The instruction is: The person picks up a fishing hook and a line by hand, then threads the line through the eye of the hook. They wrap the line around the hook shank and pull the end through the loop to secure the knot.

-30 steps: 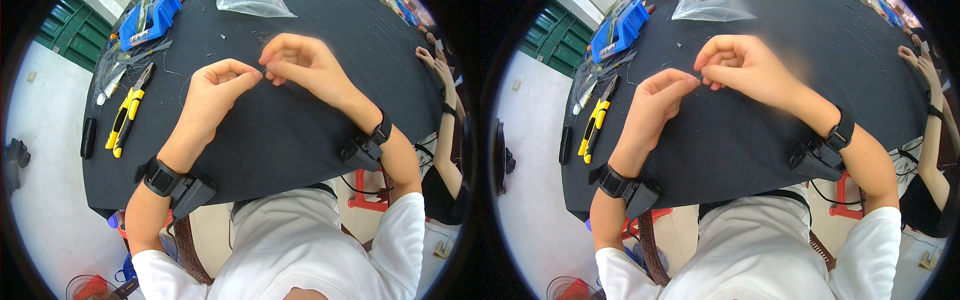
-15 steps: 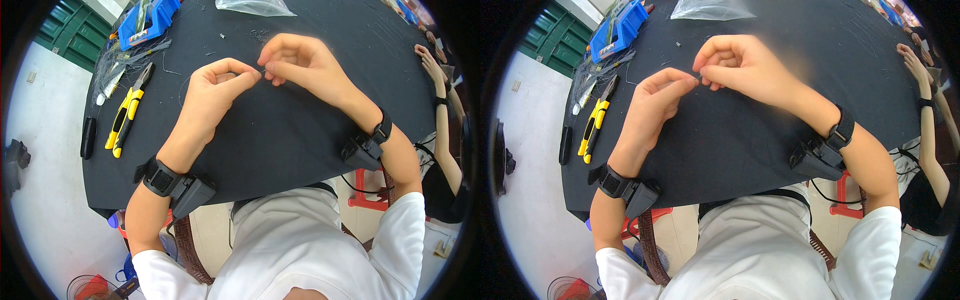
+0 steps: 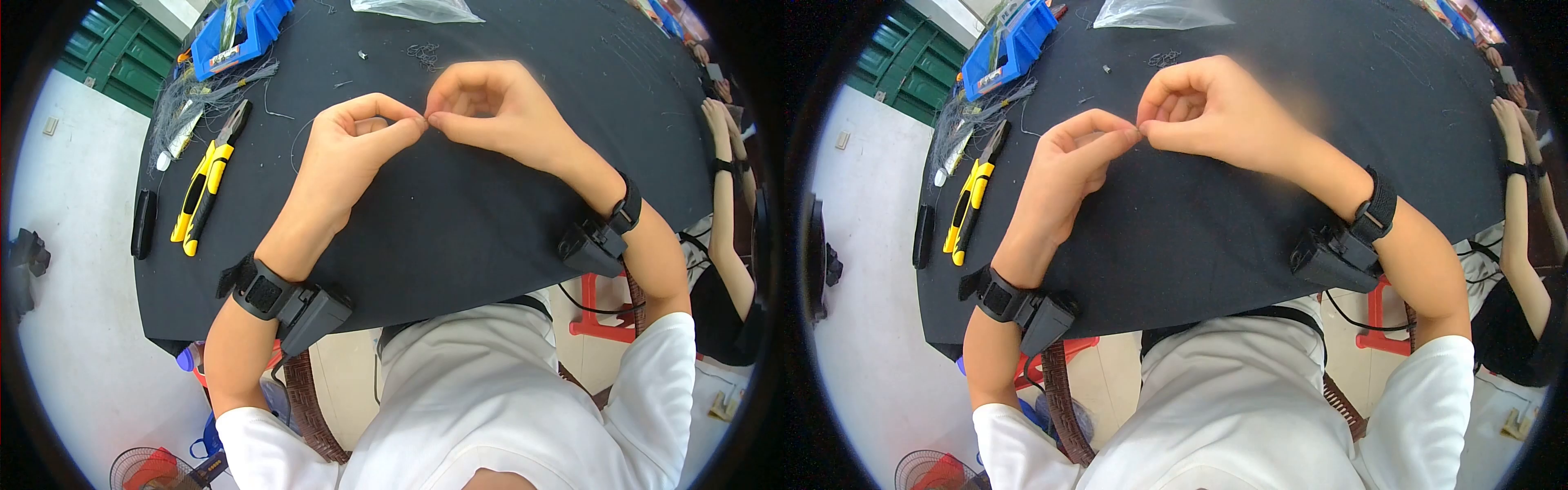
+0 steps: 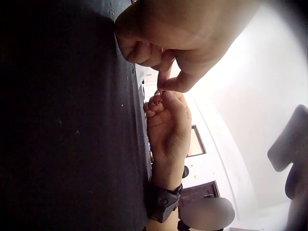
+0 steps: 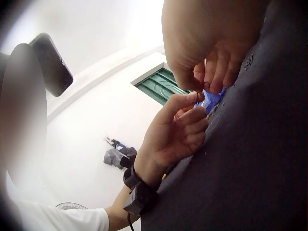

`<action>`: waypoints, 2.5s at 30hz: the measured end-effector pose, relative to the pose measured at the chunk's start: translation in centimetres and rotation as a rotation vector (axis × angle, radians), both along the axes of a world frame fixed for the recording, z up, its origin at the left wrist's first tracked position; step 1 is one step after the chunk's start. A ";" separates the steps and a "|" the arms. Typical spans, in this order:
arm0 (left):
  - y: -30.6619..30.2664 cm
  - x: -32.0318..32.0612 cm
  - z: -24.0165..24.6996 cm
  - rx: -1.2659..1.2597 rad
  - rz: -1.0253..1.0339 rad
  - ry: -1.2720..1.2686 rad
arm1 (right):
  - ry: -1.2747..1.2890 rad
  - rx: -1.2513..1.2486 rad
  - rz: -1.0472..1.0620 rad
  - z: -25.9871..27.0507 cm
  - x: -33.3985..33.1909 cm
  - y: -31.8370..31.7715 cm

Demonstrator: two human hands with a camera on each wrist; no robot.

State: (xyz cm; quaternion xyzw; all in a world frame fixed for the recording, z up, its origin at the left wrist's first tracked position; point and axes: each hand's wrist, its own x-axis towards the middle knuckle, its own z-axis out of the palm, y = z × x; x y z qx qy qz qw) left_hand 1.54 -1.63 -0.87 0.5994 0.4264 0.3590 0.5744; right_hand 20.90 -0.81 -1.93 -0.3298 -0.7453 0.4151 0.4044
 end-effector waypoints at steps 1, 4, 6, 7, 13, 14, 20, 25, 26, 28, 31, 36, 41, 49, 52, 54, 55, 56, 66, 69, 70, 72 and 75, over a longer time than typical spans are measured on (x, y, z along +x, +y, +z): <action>0.0 0.0 0.0 -0.007 0.000 -0.006 | -0.007 0.033 -0.016 0.0 0.0 0.0; 0.0 0.2 0.0 -0.042 0.006 -0.035 | -0.030 0.114 -0.070 0.0 -0.1 -0.1; 0.0 0.2 0.1 -0.084 0.012 -0.072 | -0.049 0.146 -0.113 0.2 -0.1 -0.2; 0.0 0.2 0.1 -0.103 0.005 -0.101 | -0.036 0.152 -0.126 0.1 -0.2 -0.2; -0.1 0.4 0.0 -0.170 0.005 -0.227 | -0.005 0.239 -0.230 0.0 -0.9 -0.7; -0.2 0.5 -0.1 -0.159 0.018 -0.248 | 0.003 0.260 -0.244 0.1 -1.0 -0.8; -0.7 0.8 0.0 -0.163 0.029 -0.334 | 0.043 0.327 -0.272 0.4 -1.3 -1.5; -0.8 0.7 0.6 -0.174 -0.008 -0.287 | 0.032 0.410 -0.318 0.5 -1.5 -1.8; -0.9 0.7 0.8 -0.179 -0.021 -0.266 | 0.032 0.430 -0.323 0.5 -1.5 -1.8; -1.0 0.8 0.9 -0.194 -0.007 -0.264 | 0.012 0.457 -0.328 0.9 -1.4 -2.0; -1.0 1.0 0.9 -0.247 0.024 -0.303 | -0.022 0.478 -0.336 1.5 -1.3 -2.3; -1.0 0.9 0.4 -0.261 0.019 -0.302 | -0.016 0.482 -0.367 1.5 -1.4 -2.4; -1.1 0.8 0.8 -0.222 0.056 -0.329 | 0.022 0.470 -0.370 1.3 -2.0 -2.7; -0.7 1.0 0.6 0.442 0.292 -0.098 | 0.012 0.530 -0.372 1.4 -2.1 -2.7; -0.9 0.6 1.0 0.462 0.240 -0.073 | -0.016 0.553 -0.332 1.5 -2.1 -2.8; -0.9 0.8 1.0 0.352 0.077 -0.187 | -0.014 0.564 -0.284 1.4 -2.3 -2.8; -0.7 0.9 0.8 0.306 -0.040 -0.272 | -0.014 0.579 -0.283 1.4 -2.2 -2.8; -1.2 1.4 0.9 0.128 -0.058 -0.353 | -0.014 0.594 -0.283 1.5 -2.2 -2.8; -1.1 0.6 1.3 -0.196 -0.065 -0.324 | 0.011 0.584 -0.347 1.4 -2.0 -2.7; -1.1 0.6 1.3 -0.181 -0.065 -0.339 | 0.007 0.605 -0.361 1.5 -2.1 -2.9; -1.1 0.5 1.3 -0.163 -0.066 -0.332 | 0.006 0.605 -0.360 1.5 -2.1 -2.9; -1.1 0.3 1.2 -0.138 -0.069 -0.329 | 0.004 0.607 -0.358 1.4 -2.1 -2.8; -1.1 0.4 1.1 -0.097 -0.054 -0.314 | -0.003 0.611 -0.366 1.4 -2.0 -2.8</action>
